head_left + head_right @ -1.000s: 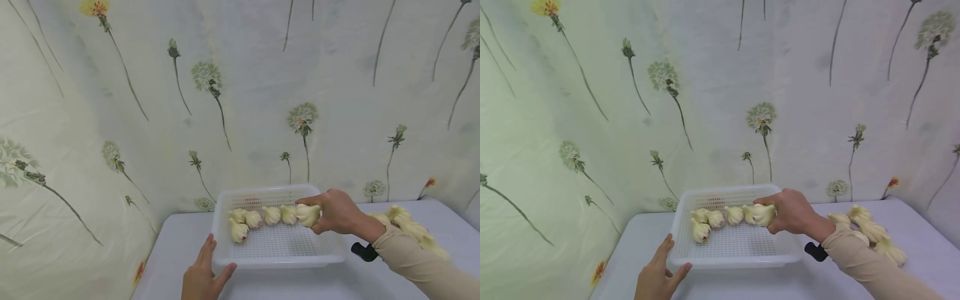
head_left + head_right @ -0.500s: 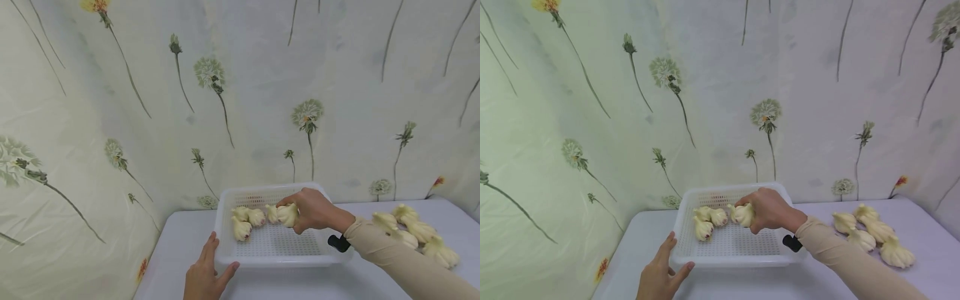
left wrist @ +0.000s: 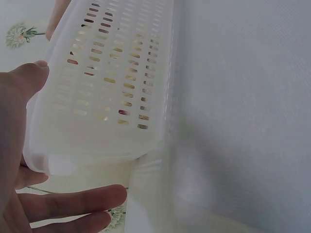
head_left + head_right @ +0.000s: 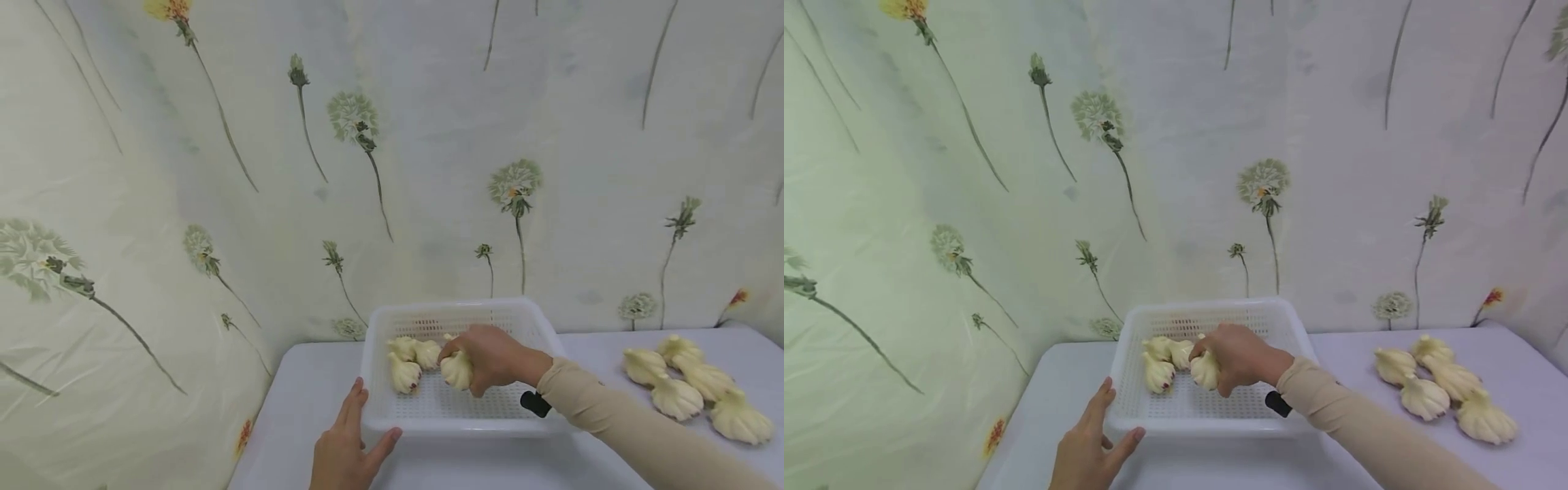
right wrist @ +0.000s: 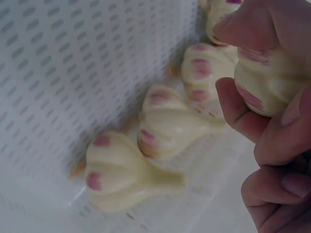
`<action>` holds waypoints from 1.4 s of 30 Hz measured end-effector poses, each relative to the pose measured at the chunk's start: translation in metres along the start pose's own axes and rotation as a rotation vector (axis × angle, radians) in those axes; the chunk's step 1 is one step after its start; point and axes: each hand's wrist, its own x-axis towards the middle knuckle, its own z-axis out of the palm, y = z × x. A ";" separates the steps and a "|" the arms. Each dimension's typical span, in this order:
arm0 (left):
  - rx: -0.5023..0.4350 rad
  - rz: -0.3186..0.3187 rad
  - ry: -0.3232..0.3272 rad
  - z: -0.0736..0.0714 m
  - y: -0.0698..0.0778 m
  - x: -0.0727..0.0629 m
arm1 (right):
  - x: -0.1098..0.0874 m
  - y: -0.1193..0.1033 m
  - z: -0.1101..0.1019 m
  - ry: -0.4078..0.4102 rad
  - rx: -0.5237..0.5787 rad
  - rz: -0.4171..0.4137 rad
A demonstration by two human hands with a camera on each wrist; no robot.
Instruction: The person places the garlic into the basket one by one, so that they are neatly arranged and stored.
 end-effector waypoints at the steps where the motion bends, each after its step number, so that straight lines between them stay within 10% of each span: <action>1: 0.000 -0.002 -0.003 0.000 0.000 0.000 | 0.000 -0.001 0.004 -0.010 0.005 -0.006; 16: 0.036 0.073 0.051 -0.001 -0.001 0.002 | 0.008 -0.001 0.019 -0.185 0.028 0.022; 25: 0.013 0.035 0.005 -0.001 0.000 0.001 | 0.004 0.000 0.022 -0.321 0.233 0.156; 42: 0.025 0.063 0.012 -0.002 0.001 0.001 | 0.006 -0.005 0.023 -0.346 0.197 0.210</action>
